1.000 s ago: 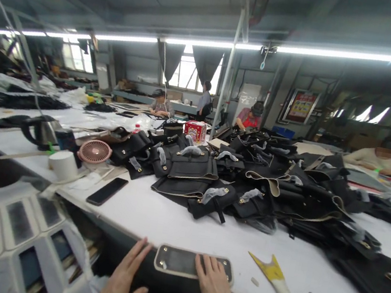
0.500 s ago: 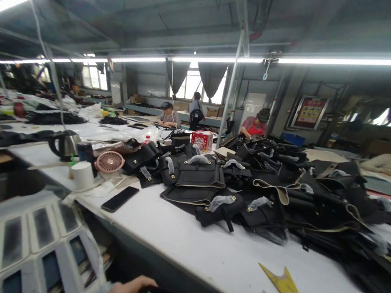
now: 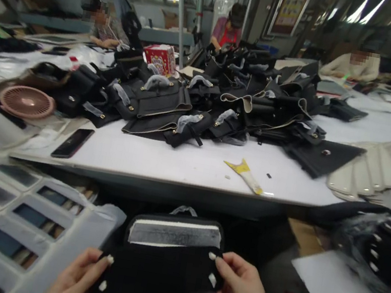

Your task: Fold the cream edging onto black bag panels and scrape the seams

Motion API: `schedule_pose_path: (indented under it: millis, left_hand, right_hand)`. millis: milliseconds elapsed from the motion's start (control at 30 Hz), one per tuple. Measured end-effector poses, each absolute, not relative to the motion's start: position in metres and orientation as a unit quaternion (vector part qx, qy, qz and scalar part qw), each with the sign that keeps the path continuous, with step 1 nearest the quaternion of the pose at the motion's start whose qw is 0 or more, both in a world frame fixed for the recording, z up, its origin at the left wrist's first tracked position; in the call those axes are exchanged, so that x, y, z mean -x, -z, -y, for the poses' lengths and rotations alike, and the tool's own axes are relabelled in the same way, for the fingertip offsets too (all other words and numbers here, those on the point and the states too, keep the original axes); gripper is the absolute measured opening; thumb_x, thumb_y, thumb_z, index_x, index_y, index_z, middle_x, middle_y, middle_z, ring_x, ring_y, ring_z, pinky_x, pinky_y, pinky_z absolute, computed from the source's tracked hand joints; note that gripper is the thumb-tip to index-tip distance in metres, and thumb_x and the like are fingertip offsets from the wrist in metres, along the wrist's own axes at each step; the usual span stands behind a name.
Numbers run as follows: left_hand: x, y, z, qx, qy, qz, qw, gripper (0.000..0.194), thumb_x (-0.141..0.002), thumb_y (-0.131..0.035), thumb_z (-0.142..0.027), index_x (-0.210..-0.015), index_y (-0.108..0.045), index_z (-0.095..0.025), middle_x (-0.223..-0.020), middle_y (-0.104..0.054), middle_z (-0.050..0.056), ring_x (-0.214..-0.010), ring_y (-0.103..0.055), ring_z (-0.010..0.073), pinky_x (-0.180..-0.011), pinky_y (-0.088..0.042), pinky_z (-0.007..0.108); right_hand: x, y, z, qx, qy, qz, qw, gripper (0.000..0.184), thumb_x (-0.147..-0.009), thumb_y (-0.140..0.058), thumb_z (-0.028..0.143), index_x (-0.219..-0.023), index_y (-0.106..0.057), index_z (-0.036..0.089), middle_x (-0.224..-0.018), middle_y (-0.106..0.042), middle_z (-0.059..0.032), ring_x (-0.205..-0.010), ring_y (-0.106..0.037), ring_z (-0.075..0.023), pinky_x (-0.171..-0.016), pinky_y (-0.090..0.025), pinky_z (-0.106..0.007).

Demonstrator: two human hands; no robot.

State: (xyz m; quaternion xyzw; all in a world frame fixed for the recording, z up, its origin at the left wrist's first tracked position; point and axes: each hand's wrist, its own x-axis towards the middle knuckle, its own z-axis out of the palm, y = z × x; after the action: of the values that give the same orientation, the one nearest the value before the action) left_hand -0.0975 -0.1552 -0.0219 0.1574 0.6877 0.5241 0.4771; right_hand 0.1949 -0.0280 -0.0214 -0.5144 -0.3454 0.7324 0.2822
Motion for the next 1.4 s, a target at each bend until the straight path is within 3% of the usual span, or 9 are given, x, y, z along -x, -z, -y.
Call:
schedule_pose_path:
  millis: [233, 333, 467, 933, 1200, 1400]
  left_hand:
    - [0.115, 0.014, 0.104, -0.241, -0.473, -0.718, 0.451, 0.045, -0.069, -0.072, -0.059, -0.074, -0.059, -0.016, -0.06, -0.056, -0.003, -0.053, -0.047, 0.0104, -0.047, -0.037, 0.019]
    - [0.122, 0.024, 0.093, -0.251, -0.445, -0.752, 0.417, 0.045, -0.069, -0.072, -0.059, -0.067, -0.057, -0.016, -0.053, -0.05, -0.004, -0.048, -0.041, 0.0091, -0.045, -0.032, 0.019]
    - [0.127, 0.035, 0.086, -0.265, -0.434, -0.758, 0.409, 0.047, -0.069, -0.071, -0.059, -0.063, -0.056, -0.015, -0.058, -0.055, 0.0, -0.057, -0.047, 0.0118, -0.051, -0.036, 0.021]
    - [0.131, 0.045, 0.082, -0.21, -0.471, -0.717, 0.469, 0.041, -0.07, -0.074, -0.053, -0.067, -0.057, -0.016, -0.063, -0.061, 0.0, -0.06, -0.052, 0.0136, -0.058, -0.037, 0.023]
    - [0.129, 0.04, 0.081, -0.19, -0.462, -0.727, 0.471, 0.044, -0.072, -0.072, -0.055, -0.066, -0.053, -0.016, -0.054, -0.047, -0.006, -0.051, -0.036, 0.0073, -0.052, -0.028, 0.02]
    - [0.13, 0.042, 0.081, -0.197, -0.455, -0.72, 0.485, 0.046, -0.07, -0.072, -0.057, -0.066, -0.053, -0.016, -0.058, -0.051, -0.003, -0.054, -0.039, 0.0088, -0.05, -0.027, 0.02]
  right_hand:
    - [-0.187, 0.031, -0.008, 0.585, -0.597, 0.453, 0.31, 0.045, -0.069, -0.075, 0.056, -0.076, -0.067, 0.013, -0.066, -0.058, -0.0013, -0.045, -0.041, -0.0059, -0.037, -0.033, -0.019]
    - [-0.186, 0.038, -0.015, 0.609, -0.574, 0.452, 0.31, 0.046, -0.067, -0.076, 0.057, -0.076, -0.066, 0.013, -0.06, -0.055, 0.0006, -0.044, -0.038, -0.0058, -0.038, -0.028, -0.019]
    - [-0.182, 0.04, -0.021, 0.633, -0.558, 0.447, 0.296, 0.048, -0.064, -0.077, 0.059, -0.074, -0.065, 0.014, -0.052, -0.047, 0.003, -0.045, -0.036, -0.0073, -0.039, -0.025, -0.02]
    - [-0.187, 0.061, -0.029, 0.649, -0.581, 0.399, 0.286, 0.052, -0.055, -0.08, 0.061, -0.068, -0.063, 0.014, -0.065, -0.05, 0.0004, -0.049, -0.036, -0.0076, -0.037, -0.028, -0.02]
    - [-0.185, 0.058, -0.031, 0.64, -0.614, 0.359, 0.29, 0.051, -0.053, -0.083, 0.059, -0.065, -0.062, 0.014, -0.064, -0.05, 0.0009, -0.05, -0.036, -0.0075, -0.037, -0.03, -0.019]
    - [-0.181, 0.053, -0.031, 0.636, -0.617, 0.351, 0.303, 0.049, -0.054, -0.083, 0.057, -0.063, -0.059, 0.015, -0.061, -0.049, 0.0017, -0.049, -0.036, -0.0068, -0.037, -0.029, -0.019]
